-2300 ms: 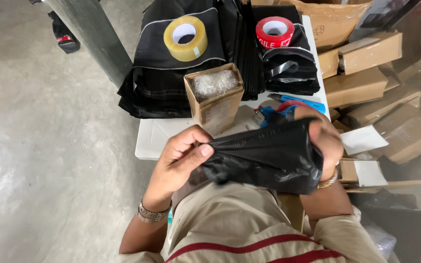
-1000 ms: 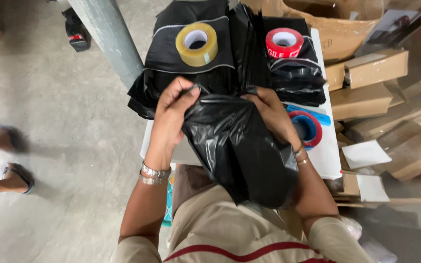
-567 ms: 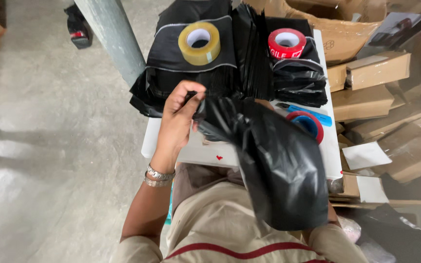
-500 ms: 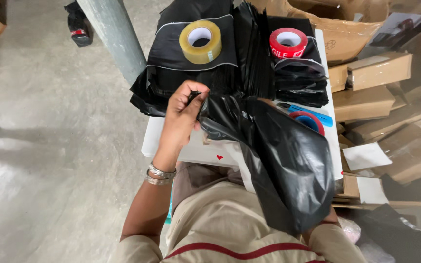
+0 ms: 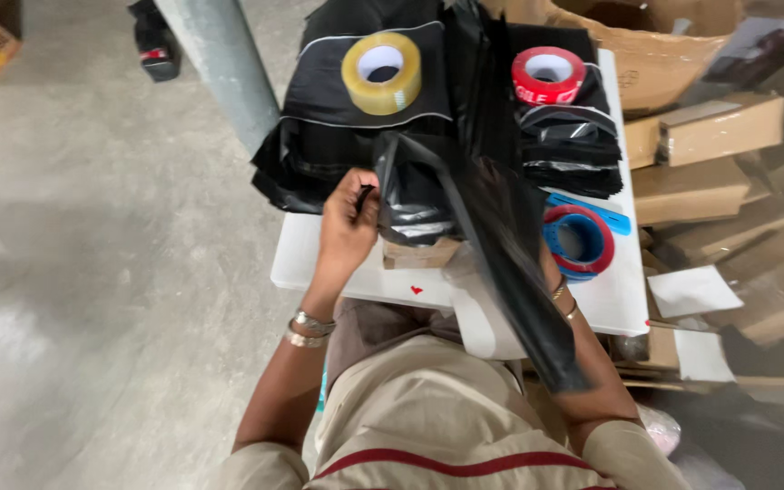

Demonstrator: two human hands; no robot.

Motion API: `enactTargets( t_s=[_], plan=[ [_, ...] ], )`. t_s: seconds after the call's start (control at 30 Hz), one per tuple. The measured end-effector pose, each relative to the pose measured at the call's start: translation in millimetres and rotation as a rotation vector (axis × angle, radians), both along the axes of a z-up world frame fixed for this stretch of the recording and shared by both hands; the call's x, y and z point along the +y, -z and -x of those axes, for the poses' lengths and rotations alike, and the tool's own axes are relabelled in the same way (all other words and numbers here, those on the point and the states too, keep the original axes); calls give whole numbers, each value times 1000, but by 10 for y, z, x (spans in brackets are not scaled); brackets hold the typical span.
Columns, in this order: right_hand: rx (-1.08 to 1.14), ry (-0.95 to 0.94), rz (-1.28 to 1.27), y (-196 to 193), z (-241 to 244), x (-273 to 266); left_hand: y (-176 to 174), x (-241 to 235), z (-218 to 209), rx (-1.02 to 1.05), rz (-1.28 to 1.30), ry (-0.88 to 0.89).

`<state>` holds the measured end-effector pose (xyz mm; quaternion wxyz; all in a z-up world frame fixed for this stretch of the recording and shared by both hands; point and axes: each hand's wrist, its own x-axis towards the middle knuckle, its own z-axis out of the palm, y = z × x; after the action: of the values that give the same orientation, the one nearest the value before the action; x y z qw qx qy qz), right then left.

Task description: The person prepares items for shipping by placing a small cardboard box containing bubble wrap into a black shipping bag, sealing the bag with a strip of adhesive, applying a red 'FRAGILE' tape, and affixing a shipping label.

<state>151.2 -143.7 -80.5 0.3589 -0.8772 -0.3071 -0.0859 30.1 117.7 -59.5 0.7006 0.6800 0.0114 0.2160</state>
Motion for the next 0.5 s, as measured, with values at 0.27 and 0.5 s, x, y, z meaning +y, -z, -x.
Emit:
enactTargets(
  t_s=[0.27,0.5],
  plan=[
    [-145,-25,211,227,-124,-98,267,19,93,128,-302,-194],
    [-223,-83,376,374,-321,-31,-57,-8,237,199,-526,-276]
  ],
)
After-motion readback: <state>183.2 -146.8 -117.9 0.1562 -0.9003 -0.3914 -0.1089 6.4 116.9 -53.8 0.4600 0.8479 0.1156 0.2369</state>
